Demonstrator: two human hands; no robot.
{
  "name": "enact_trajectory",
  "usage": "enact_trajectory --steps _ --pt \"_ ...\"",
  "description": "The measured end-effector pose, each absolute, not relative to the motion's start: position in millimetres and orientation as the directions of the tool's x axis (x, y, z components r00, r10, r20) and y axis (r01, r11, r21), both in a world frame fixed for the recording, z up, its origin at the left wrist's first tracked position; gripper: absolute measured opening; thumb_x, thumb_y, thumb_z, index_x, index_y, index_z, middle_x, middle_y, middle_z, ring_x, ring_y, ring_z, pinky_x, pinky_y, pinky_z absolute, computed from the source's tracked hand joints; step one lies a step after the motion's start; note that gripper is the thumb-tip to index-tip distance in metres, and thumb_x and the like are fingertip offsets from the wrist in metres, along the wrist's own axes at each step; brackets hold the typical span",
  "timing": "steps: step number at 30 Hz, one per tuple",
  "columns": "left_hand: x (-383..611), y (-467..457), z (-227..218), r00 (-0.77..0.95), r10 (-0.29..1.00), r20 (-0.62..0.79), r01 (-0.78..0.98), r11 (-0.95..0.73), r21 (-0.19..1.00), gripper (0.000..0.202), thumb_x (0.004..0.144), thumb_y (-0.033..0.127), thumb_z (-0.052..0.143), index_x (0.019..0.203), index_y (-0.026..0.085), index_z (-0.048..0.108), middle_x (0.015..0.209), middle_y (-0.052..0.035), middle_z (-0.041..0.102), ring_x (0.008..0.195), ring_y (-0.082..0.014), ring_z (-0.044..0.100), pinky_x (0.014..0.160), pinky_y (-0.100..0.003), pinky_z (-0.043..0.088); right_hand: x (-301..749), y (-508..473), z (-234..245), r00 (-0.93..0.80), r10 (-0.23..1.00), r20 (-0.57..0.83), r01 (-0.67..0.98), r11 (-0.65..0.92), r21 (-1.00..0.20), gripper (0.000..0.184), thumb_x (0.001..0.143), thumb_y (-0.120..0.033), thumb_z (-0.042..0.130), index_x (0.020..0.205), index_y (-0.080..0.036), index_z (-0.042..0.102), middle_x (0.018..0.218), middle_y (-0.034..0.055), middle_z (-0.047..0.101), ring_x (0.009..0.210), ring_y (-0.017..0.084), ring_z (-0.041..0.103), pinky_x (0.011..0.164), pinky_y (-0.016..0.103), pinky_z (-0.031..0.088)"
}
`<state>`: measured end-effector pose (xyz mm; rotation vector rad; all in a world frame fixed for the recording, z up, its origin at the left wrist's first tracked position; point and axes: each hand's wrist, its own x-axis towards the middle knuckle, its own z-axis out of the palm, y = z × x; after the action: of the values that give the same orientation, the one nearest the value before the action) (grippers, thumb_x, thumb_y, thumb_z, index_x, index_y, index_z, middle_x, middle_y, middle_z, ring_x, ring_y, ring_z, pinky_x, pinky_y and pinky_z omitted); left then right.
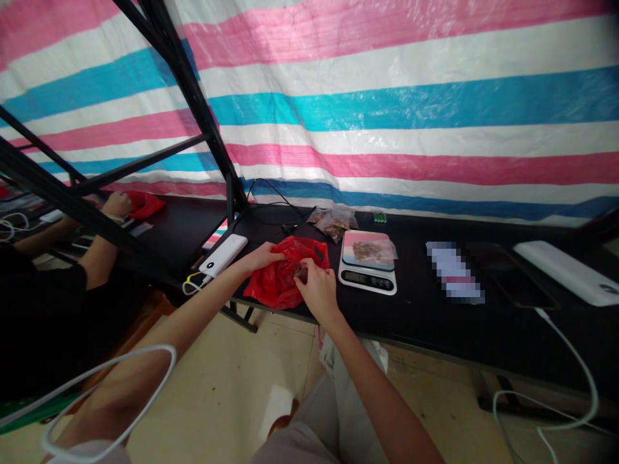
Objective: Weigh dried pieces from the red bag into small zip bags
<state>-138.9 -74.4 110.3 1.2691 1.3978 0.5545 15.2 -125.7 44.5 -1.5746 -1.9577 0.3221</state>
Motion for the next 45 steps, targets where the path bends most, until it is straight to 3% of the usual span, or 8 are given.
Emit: enact_trajectory --steps 9,17,24,27,30,34,38,45 --pt "-147.2 -64.5 100.8 0.265 0.889 -0.373 0.425 0.240 0.873 0.040 0.048 0.029 0.076 0.081 0.008 0.066 0.067 -0.0027 0.068 0.061 -0.0160 0.062 0.065 -0.029 0.049 14.9 -124.8 34.5 -0.088 0.944 0.319 0.767 0.268 -0.583 0.026 0.076 -0.023 0.058 0.101 -0.022 0.049 0.088 0.0021 0.068 0.084 0.019 0.061 0.075 0.032 0.028" --pt "-131.2 -70.4 101.9 0.296 0.914 -0.277 0.508 0.095 0.856 0.042 0.061 0.032 0.064 0.095 0.008 0.062 0.083 -0.0060 0.068 0.069 -0.0186 0.062 0.067 -0.031 0.049 13.4 -125.0 24.6 -0.068 0.932 0.356 0.760 0.279 -0.587 0.026 0.075 -0.023 0.058 0.100 -0.022 0.051 0.084 0.0022 0.066 0.082 0.020 0.059 0.076 0.032 0.028" --pt "-132.5 -64.9 102.4 0.292 0.946 -0.139 0.823 -0.174 0.541 0.049 0.063 0.033 0.062 0.107 0.012 0.057 0.100 -0.0075 0.065 0.092 -0.0245 0.059 0.080 -0.032 0.045 14.4 -125.9 24.3 -0.076 0.932 0.356 0.765 0.283 -0.579 0.025 0.076 -0.024 0.057 0.100 -0.022 0.050 0.084 0.0019 0.065 0.082 0.019 0.058 0.076 0.031 0.028" --pt "-131.3 -64.9 103.7 0.325 0.933 -0.157 0.869 -0.229 0.439 0.056 0.058 0.031 0.068 0.109 0.014 0.056 0.102 -0.0073 0.065 0.093 -0.0253 0.059 0.079 -0.029 0.044 14.2 -126.2 24.8 -0.074 0.932 0.353 0.772 0.278 -0.572 0.024 0.077 -0.025 0.057 0.100 -0.022 0.050 0.085 0.0021 0.065 0.082 0.019 0.058 0.076 0.031 0.029" --pt "-125.9 -69.6 105.1 0.325 0.937 -0.132 0.913 -0.273 0.304 0.047 0.059 0.029 0.068 0.103 0.016 0.059 0.097 -0.0076 0.066 0.091 -0.0253 0.060 0.075 -0.027 0.044 13.7 -125.9 24.6 -0.068 0.939 0.337 0.787 0.258 -0.560 0.024 0.077 -0.026 0.057 0.099 -0.020 0.050 0.084 0.0032 0.065 0.083 0.020 0.058 0.077 0.032 0.029" --pt "-113.4 -81.8 109.1 0.321 0.945 -0.060 0.945 -0.316 0.082 0.028 0.070 0.020 0.057 0.097 0.016 0.057 0.088 -0.0087 0.066 0.085 -0.0240 0.062 0.069 -0.027 0.044 13.2 -125.1 23.7 -0.068 0.944 0.323 0.797 0.247 -0.552 0.023 0.078 -0.027 0.057 0.098 -0.019 0.050 0.084 0.0042 0.065 0.084 0.020 0.057 0.077 0.032 0.029" --pt "-97.3 -94.5 112.9 0.334 0.942 -0.006 0.937 -0.333 -0.105 0.028 0.078 0.010 0.043 0.104 0.014 0.052 0.087 -0.0111 0.063 0.082 -0.0223 0.061 0.067 -0.028 0.044 12.7 -124.4 21.6 -0.052 0.941 0.336 0.812 0.235 -0.534 0.020 0.078 -0.028 0.056 0.094 -0.018 0.051 0.083 0.0049 0.064 0.084 0.021 0.057 0.076 0.033 0.030" --pt "-80.3 -102.8 111.6 0.441 0.892 -0.099 0.887 -0.450 -0.101 0.024 0.079 0.008 0.038 0.093 0.013 0.058 0.082 -0.0125 0.062 0.080 -0.0232 0.060 0.068 -0.030 0.045 12.3 -122.6 19.5 -0.012 0.937 0.348 0.826 0.205 -0.525 0.016 0.078 -0.029 0.056 0.086 -0.016 0.054 0.082 0.0067 0.064 0.085 0.022 0.057 0.075 0.034 0.032"
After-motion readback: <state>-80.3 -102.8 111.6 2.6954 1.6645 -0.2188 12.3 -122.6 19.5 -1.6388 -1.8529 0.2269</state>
